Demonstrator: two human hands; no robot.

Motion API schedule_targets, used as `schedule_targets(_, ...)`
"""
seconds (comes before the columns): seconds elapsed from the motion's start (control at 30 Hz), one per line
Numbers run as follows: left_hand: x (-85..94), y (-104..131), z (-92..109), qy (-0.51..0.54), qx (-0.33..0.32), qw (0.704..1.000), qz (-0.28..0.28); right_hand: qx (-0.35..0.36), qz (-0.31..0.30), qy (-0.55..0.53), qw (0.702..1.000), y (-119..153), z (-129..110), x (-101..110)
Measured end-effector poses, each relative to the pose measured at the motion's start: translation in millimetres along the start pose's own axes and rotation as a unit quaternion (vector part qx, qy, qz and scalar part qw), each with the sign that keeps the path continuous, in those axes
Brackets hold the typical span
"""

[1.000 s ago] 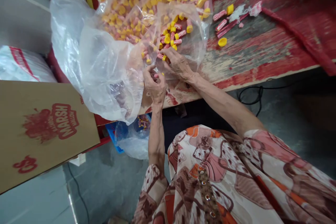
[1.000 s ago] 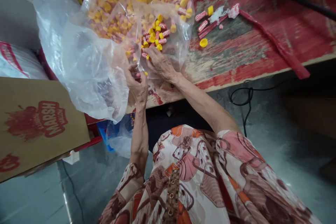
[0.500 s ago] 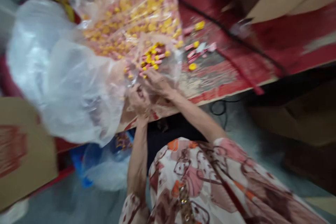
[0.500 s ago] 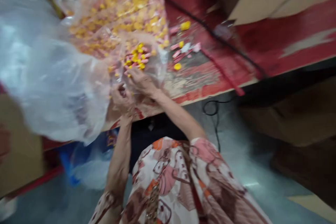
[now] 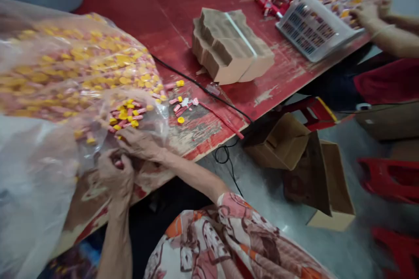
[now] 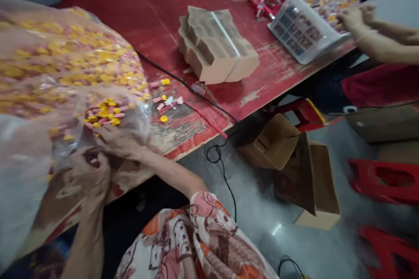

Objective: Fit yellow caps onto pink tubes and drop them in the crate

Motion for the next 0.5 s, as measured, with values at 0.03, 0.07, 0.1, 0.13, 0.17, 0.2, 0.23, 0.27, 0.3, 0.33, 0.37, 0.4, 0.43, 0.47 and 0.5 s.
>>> schedule_targets(0.03,0.8,1.2,1.2,0.001,0.001,1.000,0.001,0.013,0.010,0.011,1.000,2.7,-1.3,0.5)
schedule_targets(0.07,3.0,3.5,2.8,-0.001,0.001,1.000,0.010,0.023,0.021,0.019,0.999,6.4,-2.8,0.9)
schedule_targets(0.1,6.2,6.9,4.7,-0.008,0.003,0.999,0.031,0.037,0.029,0.018,0.999,10.5,-3.9,1.1)
schedule_targets(0.13,9.3,11.0,6.5,-0.019,0.002,0.998,0.052,0.047,0.041,0.013,0.998,14.6,-3.8,0.8)
schedule_targets(0.17,11.9,15.4,7.9,-0.031,-0.002,0.997,0.073,0.060,0.054,0.009,0.997,18.0,-2.2,-0.4)
schedule_targets(0.2,13.5,19.5,8.5,-0.038,-0.012,0.996,0.083,0.075,0.071,0.003,0.995,20.3,1.1,-2.6)
schedule_targets(0.23,13.9,22.9,8.0,-0.045,-0.024,0.996,0.077,0.088,0.088,-0.002,0.992,21.5,5.7,-5.9)
schedule_targets(0.27,13.6,25.6,6.4,-0.050,-0.035,0.997,0.053,0.097,0.106,-0.003,0.990,21.5,11.3,-10.1)
schedule_targets(0.3,12.7,27.6,4.0,-0.049,-0.037,0.998,0.015,0.104,0.117,-0.002,0.988,20.8,17.1,-14.8)
schedule_targets(0.33,12.2,29.3,1.4,-0.038,-0.035,0.999,-0.013,0.112,0.117,0.001,0.987,19.7,22.7,-19.6)
schedule_targets(0.37,11.9,31.0,-0.6,-0.023,-0.032,0.999,-0.032,0.122,0.113,0.003,0.986,18.7,27.5,-23.8)
schedule_targets(0.4,11.9,32.7,-1.8,-0.007,-0.028,0.999,-0.040,0.134,0.109,0.003,0.985,18.1,31.4,-27.0)
schedule_targets(0.43,12.2,34.4,-2.3,0.011,-0.022,0.999,-0.035,0.142,0.106,0.002,0.984,18.0,34.4,-29.0)
schedule_targets(0.47,12.6,35.8,-2.2,0.028,-0.014,0.999,-0.023,0.147,0.105,0.000,0.983,18.2,36.3,-29.9)
schedule_targets(0.5,13.1,36.9,-1.9,0.046,-0.003,0.999,-0.009,0.149,0.107,-0.002,0.983,18.7,37.5,-29.9)
Point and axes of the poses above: each hand's wrist, its own y-axis away from the middle knuckle, its own x-axis out of the back of the hand, z = x × y, the point moved 1 cm from there along -y, towards the middle knuckle, and after that the axes turned 12 degrees about -z, right-handed, at the moved point
